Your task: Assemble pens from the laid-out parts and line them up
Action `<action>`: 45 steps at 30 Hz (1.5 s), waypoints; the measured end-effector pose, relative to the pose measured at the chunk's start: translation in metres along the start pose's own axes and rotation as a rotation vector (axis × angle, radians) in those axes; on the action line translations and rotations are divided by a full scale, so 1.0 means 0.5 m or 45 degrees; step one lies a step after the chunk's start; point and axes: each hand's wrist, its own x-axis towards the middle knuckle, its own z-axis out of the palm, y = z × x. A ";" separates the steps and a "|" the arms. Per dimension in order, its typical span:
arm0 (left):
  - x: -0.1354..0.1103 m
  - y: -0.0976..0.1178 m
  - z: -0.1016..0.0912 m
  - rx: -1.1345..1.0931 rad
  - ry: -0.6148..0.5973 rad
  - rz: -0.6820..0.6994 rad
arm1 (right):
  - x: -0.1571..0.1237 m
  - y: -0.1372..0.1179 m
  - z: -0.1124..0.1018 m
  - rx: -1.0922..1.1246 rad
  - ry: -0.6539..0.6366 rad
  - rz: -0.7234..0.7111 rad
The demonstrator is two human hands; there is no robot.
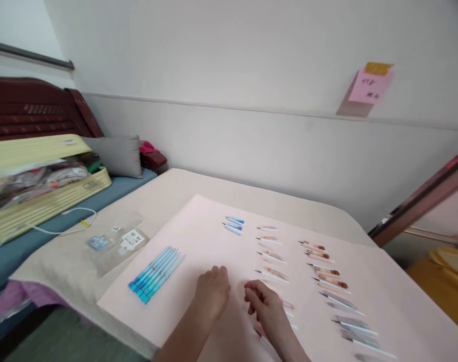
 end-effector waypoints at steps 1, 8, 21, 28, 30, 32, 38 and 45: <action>0.002 -0.002 -0.001 -0.006 0.008 0.009 | 0.007 -0.001 0.000 -0.095 0.014 -0.071; 0.009 0.009 -0.012 -0.109 0.059 0.054 | 0.160 -0.063 -0.002 -1.141 0.084 -0.391; 0.022 -0.002 -0.002 -0.492 0.133 0.007 | 0.348 -0.039 0.036 -1.643 0.109 -0.168; 0.018 0.005 -0.018 -0.552 0.095 0.048 | 0.350 -0.042 0.039 -1.663 0.073 -0.144; 0.018 0.009 -0.028 -0.652 0.059 0.016 | 0.348 -0.042 0.040 -1.659 0.058 -0.144; 0.017 0.013 -0.038 -0.775 0.035 -0.032 | 0.344 -0.042 0.042 -1.652 0.042 -0.151; 0.033 0.008 -0.059 -1.801 -0.010 -0.200 | 0.322 -0.043 0.054 -1.638 -0.013 -0.154; 0.073 -0.039 -0.023 -2.622 0.100 -1.116 | 0.280 -0.043 0.079 -1.633 -0.076 -0.212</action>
